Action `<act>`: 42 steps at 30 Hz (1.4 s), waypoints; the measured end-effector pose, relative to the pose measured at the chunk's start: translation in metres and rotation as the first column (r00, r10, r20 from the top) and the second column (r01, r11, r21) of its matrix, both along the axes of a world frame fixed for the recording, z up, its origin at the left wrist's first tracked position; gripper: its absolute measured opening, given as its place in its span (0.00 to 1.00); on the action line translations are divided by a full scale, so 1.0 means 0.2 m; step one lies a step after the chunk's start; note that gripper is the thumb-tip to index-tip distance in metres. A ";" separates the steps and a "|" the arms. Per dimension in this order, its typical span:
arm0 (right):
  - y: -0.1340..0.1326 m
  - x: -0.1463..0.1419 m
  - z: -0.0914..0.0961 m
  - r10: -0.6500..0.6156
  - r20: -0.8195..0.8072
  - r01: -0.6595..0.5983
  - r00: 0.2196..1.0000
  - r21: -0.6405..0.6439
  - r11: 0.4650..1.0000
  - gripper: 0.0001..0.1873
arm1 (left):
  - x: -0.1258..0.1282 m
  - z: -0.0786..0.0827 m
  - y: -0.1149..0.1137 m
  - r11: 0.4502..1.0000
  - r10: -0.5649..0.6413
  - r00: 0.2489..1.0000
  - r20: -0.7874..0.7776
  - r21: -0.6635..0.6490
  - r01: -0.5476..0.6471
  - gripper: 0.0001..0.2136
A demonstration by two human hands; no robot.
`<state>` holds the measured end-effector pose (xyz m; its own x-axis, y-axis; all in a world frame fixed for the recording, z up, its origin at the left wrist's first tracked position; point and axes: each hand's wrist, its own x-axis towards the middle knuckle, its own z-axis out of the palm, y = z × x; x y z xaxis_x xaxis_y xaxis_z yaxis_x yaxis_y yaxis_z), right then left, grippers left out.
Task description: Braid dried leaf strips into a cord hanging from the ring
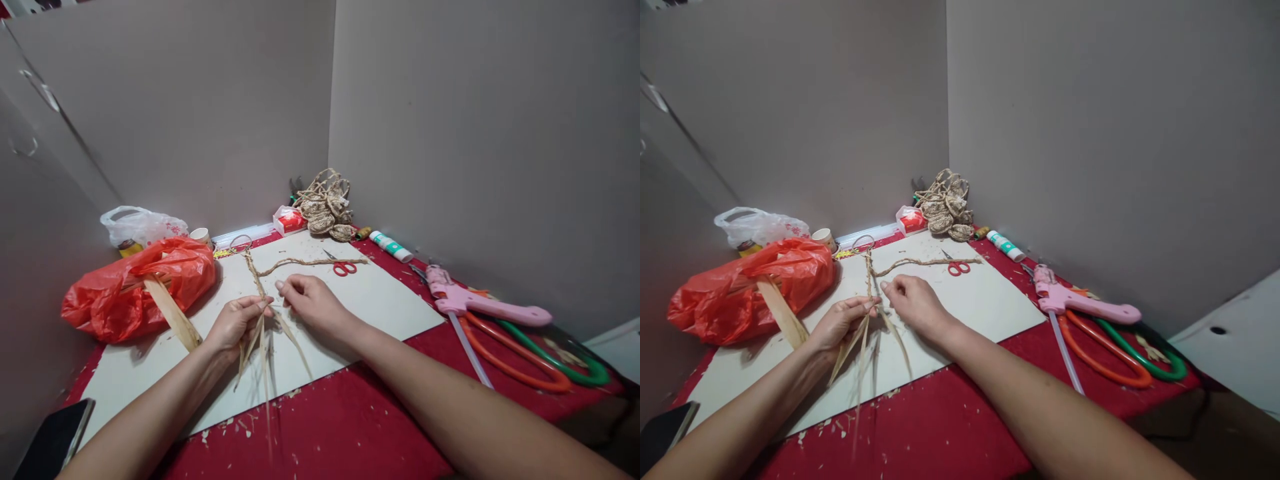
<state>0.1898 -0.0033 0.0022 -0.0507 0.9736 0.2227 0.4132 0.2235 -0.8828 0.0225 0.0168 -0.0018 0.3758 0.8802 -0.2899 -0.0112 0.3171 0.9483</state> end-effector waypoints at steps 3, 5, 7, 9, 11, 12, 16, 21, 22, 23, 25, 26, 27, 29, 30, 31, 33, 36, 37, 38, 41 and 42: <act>0.01 -0.02 -0.02 0.162 -0.178 -0.177 0.971 -0.071 0.982 0.15 | 0.00 -0.01 0.01 0.999 -0.036 0.999 0.030 -0.028 0.037 0.10; 0.01 -0.04 -0.03 0.259 -0.364 -0.354 0.895 -0.225 0.908 0.15 | 0.00 -0.02 0.01 0.998 -0.059 0.997 0.047 -0.012 0.059 0.10; 0.01 -0.05 -0.03 0.253 -0.500 -0.468 0.828 -0.370 0.802 0.15 | 0.01 -0.02 0.01 0.997 -0.071 0.997 0.043 0.000 0.071 0.10; 0.01 -0.04 -0.04 0.239 -0.535 -0.510 0.810 -0.443 0.738 0.16 | 0.01 -0.03 0.01 0.998 -0.066 0.998 0.022 0.002 0.066 0.11; 0.02 -0.03 -0.04 0.243 -0.515 -0.507 0.822 -0.466 0.725 0.18 | 0.01 -0.02 0.00 0.999 -0.045 0.999 0.009 0.011 0.045 0.11; 0.03 -0.03 -0.04 0.244 -0.504 -0.503 0.829 -0.479 0.720 0.18 | 0.01 -0.02 0.00 0.999 -0.034 0.999 0.001 0.016 0.034 0.11; 0.03 -0.02 -0.03 0.236 -0.538 -0.542 0.809 -0.526 0.655 0.19 | 0.01 0.00 -0.01 0.998 -0.017 0.999 -0.035 0.054 0.019 0.12; 0.03 -0.01 -0.04 0.221 -0.588 -0.567 0.778 -0.506 0.650 0.20 | 0.01 0.00 0.00 0.991 0.019 0.996 -0.093 0.135 -0.006 0.15; 0.03 -0.01 -0.04 0.211 -0.590 -0.560 0.780 -0.506 0.656 0.21 | 0.00 0.00 0.00 0.989 0.028 0.994 -0.110 0.149 -0.011 0.16; 0.03 -0.01 -0.05 0.201 -0.590 -0.553 0.782 -0.508 0.660 0.21 | 0.00 0.00 0.01 0.987 0.029 0.992 -0.121 0.158 -0.010 0.16; 0.03 -0.01 -0.05 0.176 -0.597 -0.541 0.783 -0.512 0.668 0.19 | -0.01 0.00 0.02 0.989 -0.006 0.993 -0.115 0.144 0.023 0.16; 0.03 -0.02 -0.05 0.160 -0.600 -0.531 0.784 -0.515 0.673 0.18 | -0.01 0.01 0.02 0.991 -0.038 0.994 -0.102 0.123 0.050 0.17; 0.04 -0.02 -0.06 0.143 -0.602 -0.520 0.786 -0.518 0.679 0.16 | -0.01 0.02 0.03 0.992 -0.068 0.994 -0.089 0.098 0.077 0.16; 0.04 -0.03 -0.06 0.105 -0.594 -0.483 0.797 -0.523 0.702 0.14 | -0.02 0.04 0.03 0.991 -0.111 0.991 -0.080 0.060 0.116 0.15; 0.04 -0.03 -0.07 0.088 -0.587 -0.460 0.805 -0.523 0.718 0.13 | -0.02 0.05 0.02 0.990 -0.122 0.988 -0.092 0.057 0.128 0.14; 0.03 -0.04 -0.07 0.074 -0.581 -0.440 0.810 -0.520 0.732 0.12 | -0.02 0.06 0.02 0.989 -0.128 0.985 -0.119 0.065 0.137 0.13; 0.03 -0.05 -0.07 0.054 -0.582 -0.417 0.812 -0.512 0.751 0.11 | -0.01 0.07 0.00 0.982 -0.131 0.972 -0.193 0.112 0.155 0.10; 0.01 -0.06 -0.07 0.039 -0.599 -0.414 0.799 -0.504 0.758 0.13 | 0.01 0.05 -0.04 0.962 -0.107 0.945 -0.308 0.207 0.177 0.08; 0.00 -0.07 -0.06 0.036 -0.606 -0.419 0.795 -0.504 0.755 0.14 | 0.02 0.04 -0.06 0.953 -0.096 0.937 -0.337 0.240 0.184 0.08; 0.00 -0.07 -0.06 0.037 -0.613 -0.427 0.789 -0.504 0.751 0.14 | 0.03 0.02 -0.08 0.944 -0.084 0.929 -0.361 0.269 0.190 0.08; -0.02 -0.08 -0.04 0.051 -0.621 -0.451 0.782 -0.507 0.735 0.13 | 0.05 -0.02 -0.13 0.916 -0.044 0.916 -0.398 0.349 0.196 0.10; -0.02 -0.08 -0.04 0.054 -0.620 -0.452 0.783 -0.507 0.734 0.12 | 0.05 -0.03 -0.14 0.908 -0.031 0.914 -0.405 0.371 0.195 0.11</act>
